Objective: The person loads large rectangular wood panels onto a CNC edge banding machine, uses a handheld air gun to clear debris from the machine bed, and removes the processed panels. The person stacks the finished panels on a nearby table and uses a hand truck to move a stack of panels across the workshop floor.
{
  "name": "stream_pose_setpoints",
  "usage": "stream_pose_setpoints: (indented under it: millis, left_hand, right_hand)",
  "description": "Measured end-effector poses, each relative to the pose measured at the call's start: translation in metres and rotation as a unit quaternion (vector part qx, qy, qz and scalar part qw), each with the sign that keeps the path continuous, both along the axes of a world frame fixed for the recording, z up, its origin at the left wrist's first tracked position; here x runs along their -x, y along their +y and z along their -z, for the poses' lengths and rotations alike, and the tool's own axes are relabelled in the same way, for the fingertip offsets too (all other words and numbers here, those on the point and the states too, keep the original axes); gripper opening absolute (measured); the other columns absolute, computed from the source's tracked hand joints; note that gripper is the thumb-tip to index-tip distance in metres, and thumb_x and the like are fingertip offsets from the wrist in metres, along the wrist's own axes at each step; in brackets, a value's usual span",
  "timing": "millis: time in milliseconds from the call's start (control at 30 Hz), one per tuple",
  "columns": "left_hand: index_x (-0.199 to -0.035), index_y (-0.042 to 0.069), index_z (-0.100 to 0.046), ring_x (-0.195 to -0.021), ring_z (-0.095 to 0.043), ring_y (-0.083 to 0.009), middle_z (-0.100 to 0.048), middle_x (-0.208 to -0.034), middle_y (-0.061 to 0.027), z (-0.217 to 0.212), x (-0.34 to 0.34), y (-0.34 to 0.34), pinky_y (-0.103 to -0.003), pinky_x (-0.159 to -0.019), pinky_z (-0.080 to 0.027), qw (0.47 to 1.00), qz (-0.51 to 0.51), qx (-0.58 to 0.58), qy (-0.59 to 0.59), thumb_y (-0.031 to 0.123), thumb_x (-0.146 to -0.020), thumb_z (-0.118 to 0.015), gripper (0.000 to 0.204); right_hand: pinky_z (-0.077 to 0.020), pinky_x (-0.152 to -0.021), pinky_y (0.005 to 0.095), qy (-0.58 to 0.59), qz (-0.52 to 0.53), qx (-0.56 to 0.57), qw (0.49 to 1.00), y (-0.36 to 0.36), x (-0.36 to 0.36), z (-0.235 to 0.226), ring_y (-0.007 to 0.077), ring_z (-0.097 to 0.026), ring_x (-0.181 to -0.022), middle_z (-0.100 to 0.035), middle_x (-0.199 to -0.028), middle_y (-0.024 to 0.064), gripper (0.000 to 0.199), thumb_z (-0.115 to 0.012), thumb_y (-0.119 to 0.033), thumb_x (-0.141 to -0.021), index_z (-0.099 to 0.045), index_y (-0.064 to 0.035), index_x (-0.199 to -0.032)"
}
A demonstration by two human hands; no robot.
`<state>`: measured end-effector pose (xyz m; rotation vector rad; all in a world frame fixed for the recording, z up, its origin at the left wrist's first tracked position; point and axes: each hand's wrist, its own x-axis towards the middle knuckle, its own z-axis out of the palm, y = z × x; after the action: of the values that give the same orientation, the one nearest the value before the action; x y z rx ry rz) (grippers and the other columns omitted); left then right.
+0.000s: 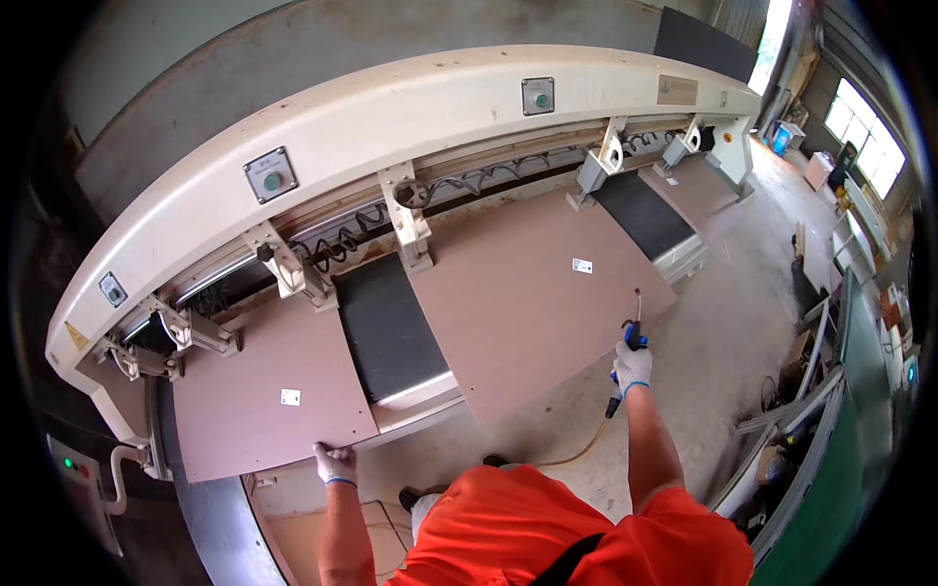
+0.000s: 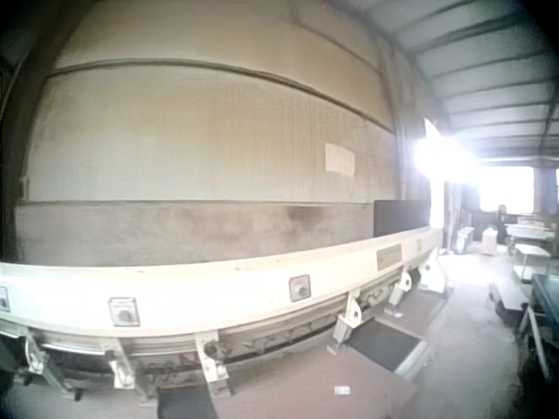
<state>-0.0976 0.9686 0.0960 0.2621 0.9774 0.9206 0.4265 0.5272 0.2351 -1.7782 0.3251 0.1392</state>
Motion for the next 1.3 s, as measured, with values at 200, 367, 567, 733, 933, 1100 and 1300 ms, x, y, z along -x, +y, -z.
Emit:
stream_pose_setpoints:
  millis: [200, 367, 567, 733, 933, 1100, 1300]
  left_hand:
    - [-0.080, 0.017, -0.046, -0.058, -0.050, -0.0253, -0.047, -0.065, -0.0021, 0.014, -0.038, -0.139, -0.038, -0.057, -0.045, 0.997, 0.021, 0.073, -0.004, 0.056, -0.104, -0.052, 0.046]
    - [-0.094, 0.010, -0.055, -0.060, -0.063, -0.0287, -0.061, -0.072, -0.0083, 0.039, -0.010, -0.249, -0.045, -0.056, -0.056, 0.952, 0.088, 0.158, 0.247, 0.039, -0.100, -0.060, 0.030]
    - [-0.108, -0.004, -0.054, -0.057, -0.068, -0.0282, -0.067, -0.080, -0.0162, 0.034, 0.007, -0.366, -0.042, -0.049, -0.058, 0.916, 0.037, 0.161, 0.365, 0.021, -0.095, -0.068, 0.032]
    - [-0.109, -0.003, -0.052, -0.055, -0.066, -0.0269, -0.065, -0.079, -0.0148, 0.027, 0.014, -0.454, -0.040, -0.047, -0.055, 0.911, -0.034, 0.192, 0.364, 0.021, -0.095, -0.068, 0.032]
    - [-0.104, 0.000, -0.050, -0.051, -0.057, -0.0241, -0.060, -0.075, -0.0139, 0.044, 0.006, -0.579, -0.035, -0.042, -0.045, 0.920, -0.212, 0.201, 0.260, 0.018, -0.097, -0.066, 0.026]
    - [-0.108, 0.002, -0.047, -0.050, -0.049, -0.0222, -0.053, -0.072, -0.0110, 0.074, -0.046, -0.698, -0.035, -0.043, -0.039, 0.898, -0.283, 0.230, 0.245, 0.015, -0.098, -0.064, 0.024]
    - [-0.130, 0.016, -0.053, -0.109, -0.058, -0.0452, -0.062, -0.118, -0.0238, 0.098, -0.142, -0.872, -0.060, -0.085, -0.048, 0.849, -0.251, 0.419, 0.201, 0.034, -0.098, -0.053, 0.037]
  right_hand:
    - [-0.0517, -0.057, 0.0397, 0.160, -0.613, 0.084, 0.769, 0.064, 0.041, -0.046, 0.0239, -0.064, -0.058, -0.065, -0.069, 0.0079, 0.024, -0.070, -0.034, -0.093, -0.069, -0.0100, -0.093]
    - [-0.0542, -0.076, 0.0506, -0.025, -0.593, 0.272, 0.757, 0.124, 0.032, -0.024, 0.0445, -0.069, -0.083, -0.073, -0.088, 0.0213, 0.042, -0.068, -0.045, -0.089, -0.071, -0.0050, -0.101]
    - [-0.0489, -0.053, 0.0373, 0.130, -0.641, 0.125, 0.746, 0.166, 0.036, -0.012, 0.0187, -0.063, -0.058, -0.064, -0.070, 0.0072, 0.027, -0.070, -0.031, -0.092, -0.065, -0.0054, -0.086]
    - [-0.0459, -0.050, 0.0344, 0.175, -0.770, 0.119, 0.601, 0.167, 0.079, 0.006, 0.0139, -0.055, -0.055, -0.059, -0.067, 0.0020, 0.027, -0.074, -0.029, -0.093, -0.062, -0.0069, -0.082]
    - [-0.0470, -0.052, 0.0338, 0.168, -0.841, 0.232, 0.459, 0.088, 0.135, 0.003, 0.0130, -0.058, -0.058, -0.064, -0.069, 0.0020, 0.031, -0.078, -0.035, -0.090, -0.066, -0.0073, -0.082]
    - [-0.0538, -0.081, 0.0358, 0.079, -0.912, 0.249, 0.318, -0.011, 0.125, 0.028, 0.0202, -0.068, -0.089, -0.075, -0.101, 0.0095, 0.045, -0.076, -0.039, -0.088, -0.071, -0.0066, -0.119]
    - [-0.0533, -0.091, 0.0399, -0.010, -0.957, 0.237, 0.165, -0.094, 0.084, 0.016, 0.0301, -0.071, -0.103, -0.076, -0.107, 0.0160, 0.049, -0.070, -0.050, -0.089, -0.072, -0.0112, -0.120]
